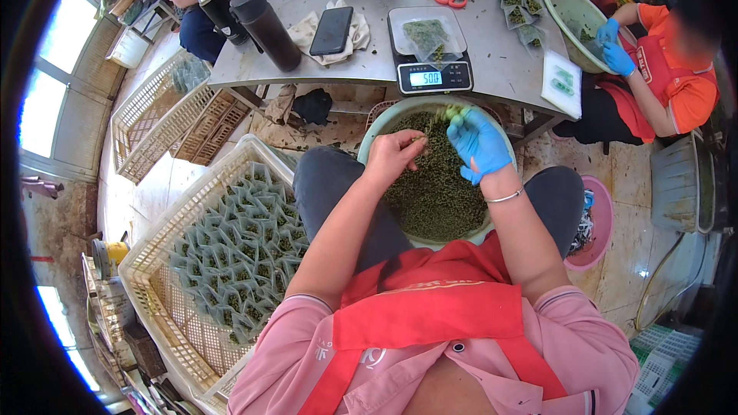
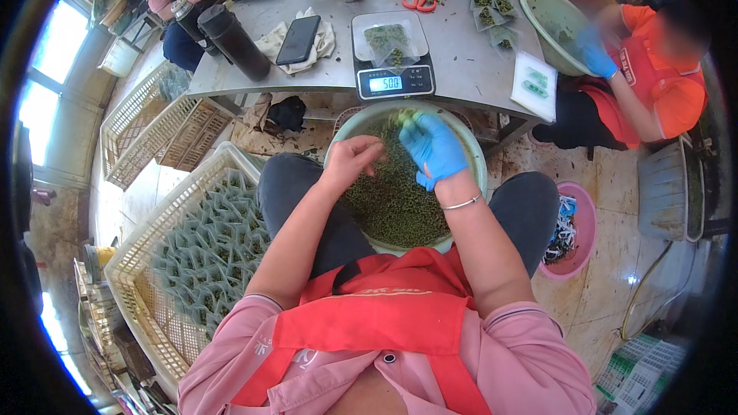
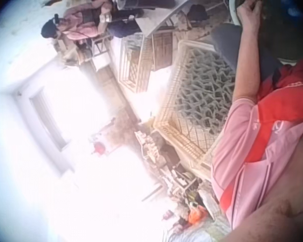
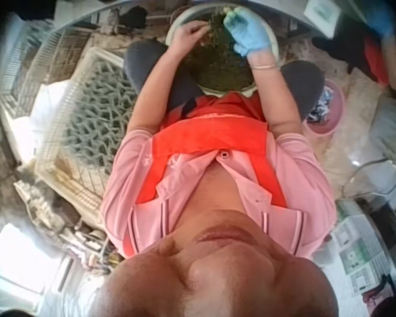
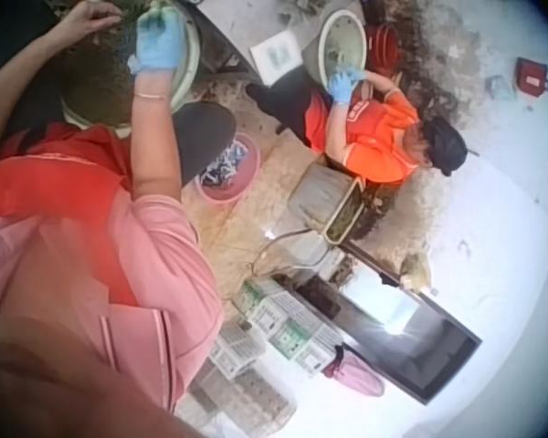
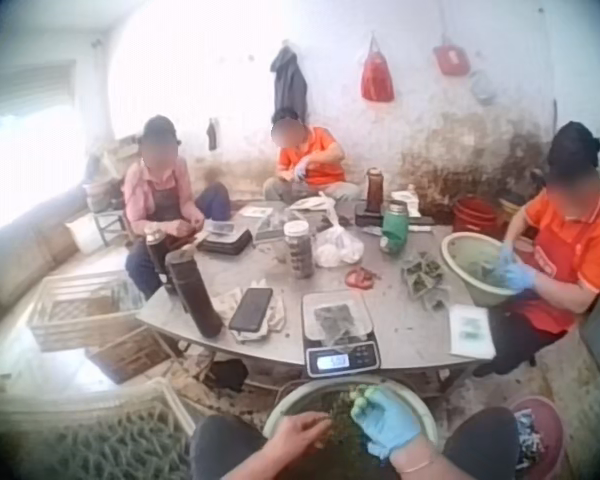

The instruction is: The person scoops green tea leaves from a large bowl into small mesh bags, weighs each filled bag on a digital scale, and places the sealed bags into a plastic crate. The process is repeated continuously with other workers performing similar tasks nearby.

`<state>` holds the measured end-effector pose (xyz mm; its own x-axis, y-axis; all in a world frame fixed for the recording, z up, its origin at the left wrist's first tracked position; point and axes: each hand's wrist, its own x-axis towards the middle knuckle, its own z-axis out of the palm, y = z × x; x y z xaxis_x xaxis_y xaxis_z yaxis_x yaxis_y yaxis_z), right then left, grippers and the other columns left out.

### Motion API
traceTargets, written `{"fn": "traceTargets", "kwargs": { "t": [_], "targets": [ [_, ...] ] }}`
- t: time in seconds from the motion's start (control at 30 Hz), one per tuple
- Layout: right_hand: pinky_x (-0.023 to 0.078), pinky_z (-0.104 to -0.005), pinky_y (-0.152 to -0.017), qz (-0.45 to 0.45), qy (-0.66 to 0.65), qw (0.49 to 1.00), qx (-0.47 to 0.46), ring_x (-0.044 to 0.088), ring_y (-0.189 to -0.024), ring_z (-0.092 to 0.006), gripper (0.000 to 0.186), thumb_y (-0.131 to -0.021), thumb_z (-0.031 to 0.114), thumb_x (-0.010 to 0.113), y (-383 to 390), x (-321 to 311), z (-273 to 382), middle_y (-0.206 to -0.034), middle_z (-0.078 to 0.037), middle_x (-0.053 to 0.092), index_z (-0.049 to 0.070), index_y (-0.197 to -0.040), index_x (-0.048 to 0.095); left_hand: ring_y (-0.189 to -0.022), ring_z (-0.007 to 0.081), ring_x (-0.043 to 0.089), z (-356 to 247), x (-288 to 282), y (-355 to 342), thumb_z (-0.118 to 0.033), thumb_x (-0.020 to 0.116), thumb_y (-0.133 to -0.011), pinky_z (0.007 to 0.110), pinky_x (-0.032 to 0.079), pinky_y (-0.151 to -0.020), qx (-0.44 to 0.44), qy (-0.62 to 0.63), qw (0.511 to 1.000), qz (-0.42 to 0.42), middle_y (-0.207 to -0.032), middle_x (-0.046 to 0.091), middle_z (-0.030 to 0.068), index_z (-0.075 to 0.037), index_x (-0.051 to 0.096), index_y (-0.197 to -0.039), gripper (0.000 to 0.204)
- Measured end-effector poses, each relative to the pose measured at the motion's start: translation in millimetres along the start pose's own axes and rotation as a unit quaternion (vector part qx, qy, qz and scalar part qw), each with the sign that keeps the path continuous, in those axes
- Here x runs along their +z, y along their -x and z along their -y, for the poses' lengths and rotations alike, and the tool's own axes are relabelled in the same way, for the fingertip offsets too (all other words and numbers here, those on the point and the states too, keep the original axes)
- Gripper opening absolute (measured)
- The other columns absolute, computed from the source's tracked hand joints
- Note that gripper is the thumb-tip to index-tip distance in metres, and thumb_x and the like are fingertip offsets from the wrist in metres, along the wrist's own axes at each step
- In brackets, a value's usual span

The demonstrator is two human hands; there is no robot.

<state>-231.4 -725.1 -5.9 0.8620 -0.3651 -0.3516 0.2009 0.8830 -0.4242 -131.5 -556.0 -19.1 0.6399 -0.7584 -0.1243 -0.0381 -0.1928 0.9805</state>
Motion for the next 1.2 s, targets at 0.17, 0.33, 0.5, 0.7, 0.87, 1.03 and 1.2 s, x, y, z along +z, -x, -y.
{"fn": "traceTargets", "kwargs": {
  "t": [0.17,0.33,0.5,0.7,0.87,1.03,1.2],
  "targets": [
    [0.054,-0.0308,-0.068,-0.006,0.161,0.973,-0.163,0.063,-0.073,-0.0177,0.017,-0.085,0.002,0.054,-29,29,5,-0.09,-0.013,0.064,0.002,-0.101,0.059,-0.048,0.0087,0.058,-8,-4,4,-0.023,0.063,-0.084,0.024,0.044,-0.046,-0.01,-0.035,0.999,-0.013,-0.072,0.066,0.0037,-0.003,0.064,-0.102,0.027],
    [0.052,-0.0298,-0.065,-0.04,0.523,0.779,-0.344,0.063,-0.07,-0.0165,0.038,-0.082,-0.001,0.052,-92,37,-4,-0.095,-0.014,0.063,0.001,-0.12,0.052,-0.051,0.0092,0.055,-11,0,1,-0.017,0.058,-0.087,0.023,0.044,-0.049,-0.027,-0.049,0.998,0.03,-0.078,0.064,0.0058,0.002,0.059,-0.105,0.026],
    [0.051,-0.0307,-0.068,-0.012,0.771,0.462,-0.438,0.063,-0.069,-0.022,0.049,-0.079,-0.002,0.044,-88,45,4,-0.111,-0.02,0.057,0.005,-0.127,0.047,-0.051,0.0091,0.056,-2,-6,-3,-0.018,0.057,-0.089,0.022,0.045,-0.05,-0.035,0.077,0.995,0.045,-0.076,0.064,0.0054,0.001,0.058,-0.101,0.023],
    [0.051,-0.0264,-0.065,0.012,0.581,0.796,-0.167,0.061,-0.077,-0.014,0.044,-0.083,0.005,0.058,13,36,7,-0.105,-0.011,0.061,0.011,-0.126,0.051,-0.05,0.0089,0.056,-15,-9,-5,-0.02,0.056,-0.09,0.021,0.044,-0.048,-0.049,0.14,0.986,0.08,-0.071,0.062,0.0051,0.001,0.057,-0.093,0.021],
    [0.05,-0.0237,-0.06,0.114,0.443,0.888,-0.036,0.059,-0.068,-0.0105,0.029,-0.082,0.006,0.062,26,11,-15,-0.092,-0.006,0.064,-0.001,-0.109,0.058,-0.048,0.0101,0.056,-10,-10,-3,-0.023,0.059,-0.088,0.02,0.043,-0.046,-0.086,0.161,0.97,0.163,-0.065,0.059,0.0033,-0.002,0.059,-0.084,0.022],
    [0.047,-0.0237,-0.051,0.079,0.516,0.853,-0.017,0.058,-0.058,-0.0105,0.012,-0.081,0.007,0.062,29,12,-15,-0.076,-0.004,0.062,0.0,-0.09,0.06,-0.047,0.0101,0.055,-8,-16,-1,-0.022,0.064,-0.085,0.021,0.044,-0.045,-0.104,0.176,0.967,0.155,-0.064,0.059,0.0039,-0.001,0.06,-0.081,0.022],
    [0.043,-0.0227,-0.045,0.01,0.564,0.816,-0.122,0.056,-0.051,-0.0101,0.008,-0.08,0.008,0.061,27,-8,-16,-0.07,-0.004,0.06,0.002,-0.086,0.06,-0.048,0.0099,0.055,-10,-12,1,-0.015,0.065,-0.082,0.021,0.044,-0.045,-0.119,0.134,0.966,0.184,-0.064,0.061,0.0044,0.0,0.06,-0.082,0.016]
  ]
}}
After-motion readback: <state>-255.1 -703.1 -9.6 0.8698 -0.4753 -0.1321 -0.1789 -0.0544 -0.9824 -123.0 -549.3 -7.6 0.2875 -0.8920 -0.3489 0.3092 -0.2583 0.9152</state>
